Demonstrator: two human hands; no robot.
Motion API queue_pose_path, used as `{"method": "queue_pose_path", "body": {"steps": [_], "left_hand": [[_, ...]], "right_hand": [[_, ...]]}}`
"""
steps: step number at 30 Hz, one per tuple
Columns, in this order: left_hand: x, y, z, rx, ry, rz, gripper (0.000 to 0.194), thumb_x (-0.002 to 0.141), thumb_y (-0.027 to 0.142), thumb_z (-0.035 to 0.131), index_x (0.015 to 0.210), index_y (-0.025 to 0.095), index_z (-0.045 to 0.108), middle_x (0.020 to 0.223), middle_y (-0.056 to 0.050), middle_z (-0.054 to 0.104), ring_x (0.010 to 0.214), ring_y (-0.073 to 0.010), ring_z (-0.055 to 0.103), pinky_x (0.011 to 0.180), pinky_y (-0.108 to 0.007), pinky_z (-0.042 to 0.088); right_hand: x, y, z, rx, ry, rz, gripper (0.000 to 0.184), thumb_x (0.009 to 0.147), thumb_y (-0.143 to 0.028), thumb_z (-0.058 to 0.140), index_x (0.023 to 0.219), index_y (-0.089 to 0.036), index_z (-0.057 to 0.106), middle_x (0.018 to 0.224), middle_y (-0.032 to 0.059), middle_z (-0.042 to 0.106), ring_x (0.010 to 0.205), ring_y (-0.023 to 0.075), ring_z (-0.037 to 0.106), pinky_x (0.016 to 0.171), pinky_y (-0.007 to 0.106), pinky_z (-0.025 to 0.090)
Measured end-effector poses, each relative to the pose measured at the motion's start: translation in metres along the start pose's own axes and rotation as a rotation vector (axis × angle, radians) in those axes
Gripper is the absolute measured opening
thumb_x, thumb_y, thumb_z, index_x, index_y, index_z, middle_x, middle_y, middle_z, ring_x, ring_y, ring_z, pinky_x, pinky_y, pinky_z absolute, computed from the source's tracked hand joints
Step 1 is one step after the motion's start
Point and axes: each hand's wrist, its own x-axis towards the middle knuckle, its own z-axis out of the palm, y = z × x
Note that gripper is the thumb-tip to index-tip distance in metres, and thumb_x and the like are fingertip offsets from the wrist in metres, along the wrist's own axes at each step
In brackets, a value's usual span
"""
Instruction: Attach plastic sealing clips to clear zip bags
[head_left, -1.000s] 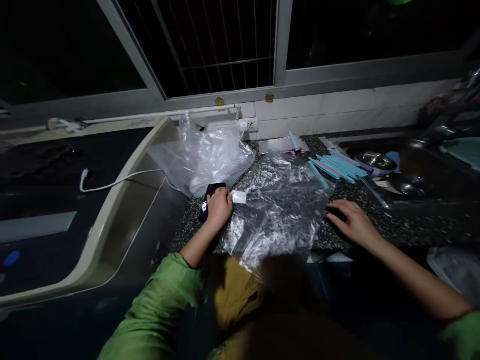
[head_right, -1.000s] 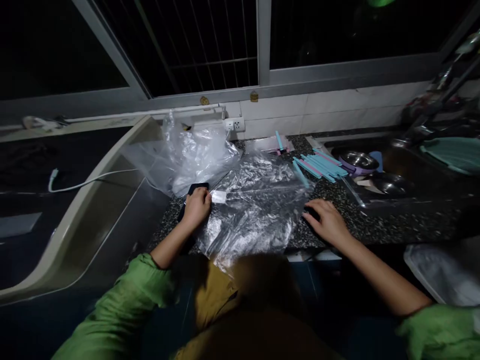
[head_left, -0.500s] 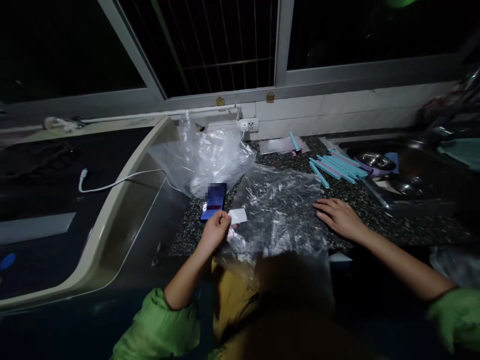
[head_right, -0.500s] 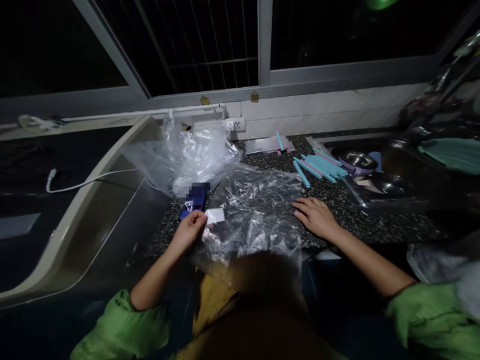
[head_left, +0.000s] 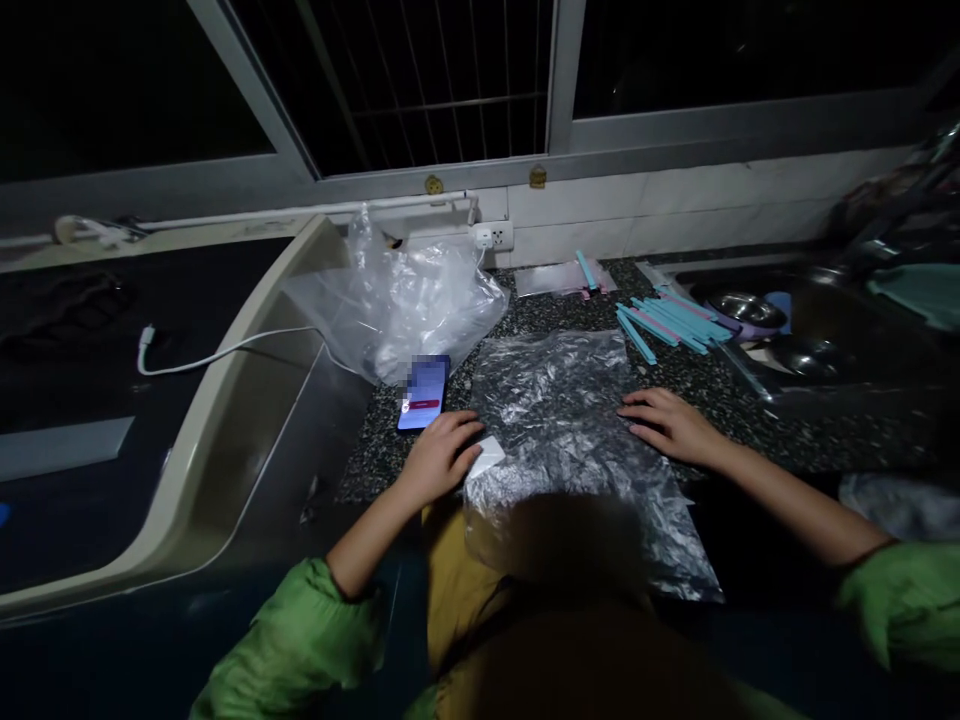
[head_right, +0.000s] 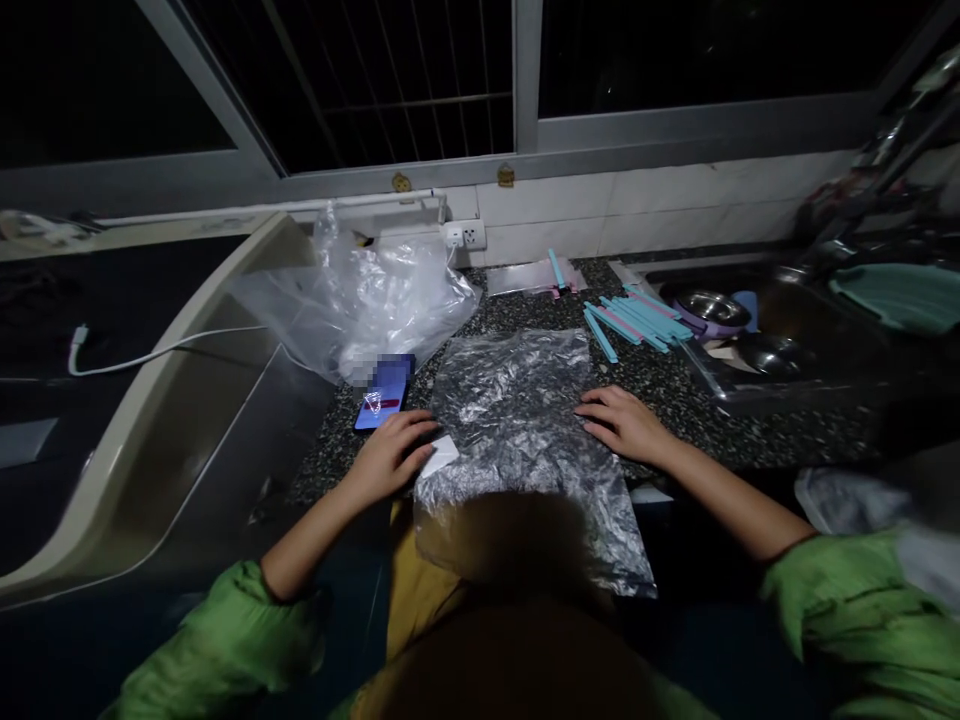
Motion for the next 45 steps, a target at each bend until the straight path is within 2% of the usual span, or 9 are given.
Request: {"method": "queue_pose_path", "body": {"steps": [3, 9, 14, 20, 28, 31, 36, 41, 45], "left_hand": [[0.005, -0.004, 0.012, 0.063, -0.093, 0.074, 0.027, 0.082, 0.030, 0.050, 0.104, 0.019, 0.063, 0.118, -0.012, 0.060, 0.110, -0.0249, 0.053, 0.096, -0.045, 0.042], [0.007, -0.005, 0.015, 0.035, -0.031, 0.031, 0.034, 0.083, 0.035, 0.049, 0.111, 0.017, 0.059, 0.112, -0.013, 0.062, 0.106, -0.0246, 0.054, 0.094, -0.044, 0.043], [0.023, -0.006, 0.015, 0.060, -0.083, 0.006, 0.036, 0.080, 0.032, 0.054, 0.113, 0.018, 0.058, 0.109, -0.011, 0.060, 0.103, -0.0242, 0.053, 0.091, -0.041, 0.044], [0.026, -0.008, 0.021, 0.137, -0.087, -0.002, 0.017, 0.082, 0.025, 0.050, 0.088, 0.018, 0.064, 0.085, -0.008, 0.060, 0.087, -0.0213, 0.053, 0.079, -0.036, 0.045], [0.036, -0.004, 0.017, 0.166, -0.074, 0.012, 0.020, 0.084, 0.022, 0.041, 0.073, 0.018, 0.058, 0.074, -0.008, 0.058, 0.078, -0.0212, 0.052, 0.074, -0.035, 0.043], [0.042, 0.002, 0.011, 0.016, -0.062, 0.023, 0.016, 0.082, 0.029, 0.048, 0.084, 0.018, 0.059, 0.088, -0.008, 0.062, 0.088, -0.0217, 0.054, 0.081, -0.036, 0.044], [0.058, 0.024, 0.016, -0.137, -0.121, 0.077, 0.052, 0.070, 0.044, 0.065, 0.113, 0.017, 0.054, 0.120, -0.012, 0.057, 0.113, -0.0264, 0.049, 0.099, -0.041, 0.037], [0.061, 0.038, 0.030, -0.190, 0.035, -0.283, 0.053, 0.075, 0.038, 0.060, 0.119, 0.012, 0.048, 0.112, -0.015, 0.059, 0.102, -0.0259, 0.056, 0.091, -0.043, 0.043], [0.056, 0.044, 0.042, -0.645, 0.023, -0.494, 0.048, 0.075, 0.029, 0.060, 0.118, 0.015, 0.044, 0.085, -0.003, 0.061, 0.071, -0.0143, 0.059, 0.067, -0.031, 0.050]], "right_hand": [[-0.009, 0.007, -0.003, -0.024, 0.030, 0.080, 0.031, 0.084, -0.039, 0.046, 0.101, -0.025, 0.067, 0.108, 0.0096, 0.063, 0.100, 0.0260, 0.057, 0.086, 0.046, 0.047], [-0.020, 0.005, -0.005, 0.018, 0.075, 0.147, 0.036, 0.081, -0.045, 0.051, 0.105, -0.023, 0.064, 0.106, 0.0105, 0.063, 0.100, 0.0264, 0.056, 0.086, 0.045, 0.046], [-0.015, 0.005, -0.001, -0.007, 0.046, 0.164, 0.029, 0.081, -0.041, 0.051, 0.095, -0.021, 0.066, 0.098, 0.0105, 0.064, 0.095, 0.0261, 0.057, 0.082, 0.043, 0.045], [-0.016, 0.004, -0.002, -0.027, 0.042, 0.109, 0.022, 0.085, -0.033, 0.044, 0.076, -0.023, 0.061, 0.084, 0.0073, 0.064, 0.084, 0.0226, 0.055, 0.077, 0.039, 0.044], [-0.005, -0.003, -0.016, -0.088, 0.049, 0.092, 0.023, 0.087, -0.030, 0.035, 0.072, -0.023, 0.052, 0.080, 0.0096, 0.060, 0.080, 0.0237, 0.053, 0.073, 0.039, 0.044], [0.004, -0.006, -0.031, -0.034, 0.131, 0.062, 0.023, 0.088, -0.030, 0.033, 0.075, -0.024, 0.051, 0.085, 0.0105, 0.061, 0.086, 0.0246, 0.054, 0.078, 0.041, 0.044], [0.026, -0.015, -0.067, -0.111, 0.172, -0.015, 0.021, 0.087, -0.033, 0.035, 0.074, -0.024, 0.048, 0.088, 0.0105, 0.063, 0.088, 0.0250, 0.056, 0.079, 0.042, 0.044], [0.039, -0.019, -0.109, -0.287, 0.329, -0.153, 0.014, 0.087, -0.029, 0.039, 0.077, -0.023, 0.046, 0.088, 0.0075, 0.064, 0.083, 0.0209, 0.057, 0.074, 0.039, 0.045], [0.043, -0.023, -0.127, -0.431, 0.518, -0.298, 0.007, 0.086, -0.019, 0.044, 0.080, -0.022, 0.043, 0.082, 0.0065, 0.063, 0.073, 0.0167, 0.056, 0.063, 0.031, 0.046]]}}
